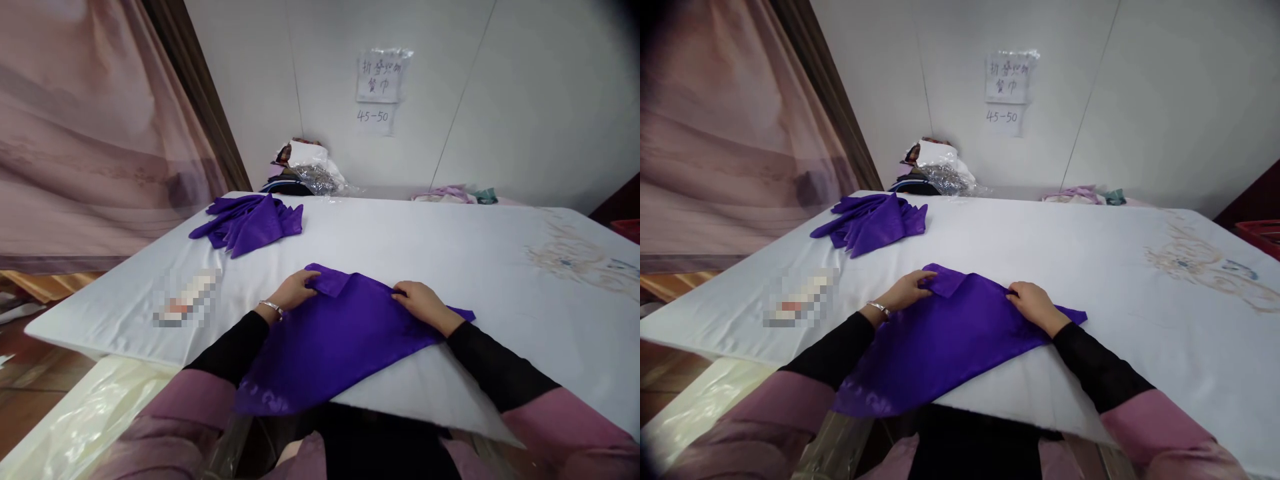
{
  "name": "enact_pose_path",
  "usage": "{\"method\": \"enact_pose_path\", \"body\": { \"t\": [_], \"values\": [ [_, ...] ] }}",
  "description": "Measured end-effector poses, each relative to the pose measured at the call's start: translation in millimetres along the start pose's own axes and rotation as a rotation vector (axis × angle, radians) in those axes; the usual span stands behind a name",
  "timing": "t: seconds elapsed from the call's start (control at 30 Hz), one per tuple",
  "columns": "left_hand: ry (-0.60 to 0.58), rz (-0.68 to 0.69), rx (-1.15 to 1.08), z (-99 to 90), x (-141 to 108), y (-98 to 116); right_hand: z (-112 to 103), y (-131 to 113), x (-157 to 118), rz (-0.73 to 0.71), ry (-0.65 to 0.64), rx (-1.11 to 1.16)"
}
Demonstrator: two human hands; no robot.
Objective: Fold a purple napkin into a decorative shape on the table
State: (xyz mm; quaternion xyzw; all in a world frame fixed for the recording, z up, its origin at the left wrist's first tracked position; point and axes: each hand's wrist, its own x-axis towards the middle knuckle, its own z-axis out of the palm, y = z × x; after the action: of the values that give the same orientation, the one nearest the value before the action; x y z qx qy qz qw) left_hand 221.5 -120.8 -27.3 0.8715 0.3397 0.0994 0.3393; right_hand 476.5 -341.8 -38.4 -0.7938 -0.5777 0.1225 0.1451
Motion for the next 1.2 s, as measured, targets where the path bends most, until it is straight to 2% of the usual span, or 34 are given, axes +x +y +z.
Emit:
{"method": "enact_pose_path", "body": {
  "t": [0.07,0.1,0.27,0.4,0.57,0.73,0.87,1.2],
  "values": [
    [-0.023,0.126,0.020,3.6,1,3,2,0,-3,0.004,0.004,0.015],
    [-0.019,0.136,0.043,5.5,2,5,2,0,-4,0.008,0.008,0.019],
    [0.087,-0.155,0.228,7.8,19,6,2,1,-7,0.010,0.022,0.042],
    [0.126,-0.260,0.337,4.4,29,2,0,11,-18,0.003,0.029,0.060],
    [0.105,-0.290,0.423,4.8,24,4,-11,37,-43,0.101,0.047,-0.008],
    [0.076,-0.286,0.458,2.7,0,6,-22,69,-64,0.161,0.080,-0.007],
    [0.086,-0.316,0.488,-2.7,-15,4,-21,87,-72,0.200,0.145,0.026],
    [0.059,-0.319,0.507,-2.6,0,6,-9,99,-79,0.224,0.251,0.035]
  ]
}}
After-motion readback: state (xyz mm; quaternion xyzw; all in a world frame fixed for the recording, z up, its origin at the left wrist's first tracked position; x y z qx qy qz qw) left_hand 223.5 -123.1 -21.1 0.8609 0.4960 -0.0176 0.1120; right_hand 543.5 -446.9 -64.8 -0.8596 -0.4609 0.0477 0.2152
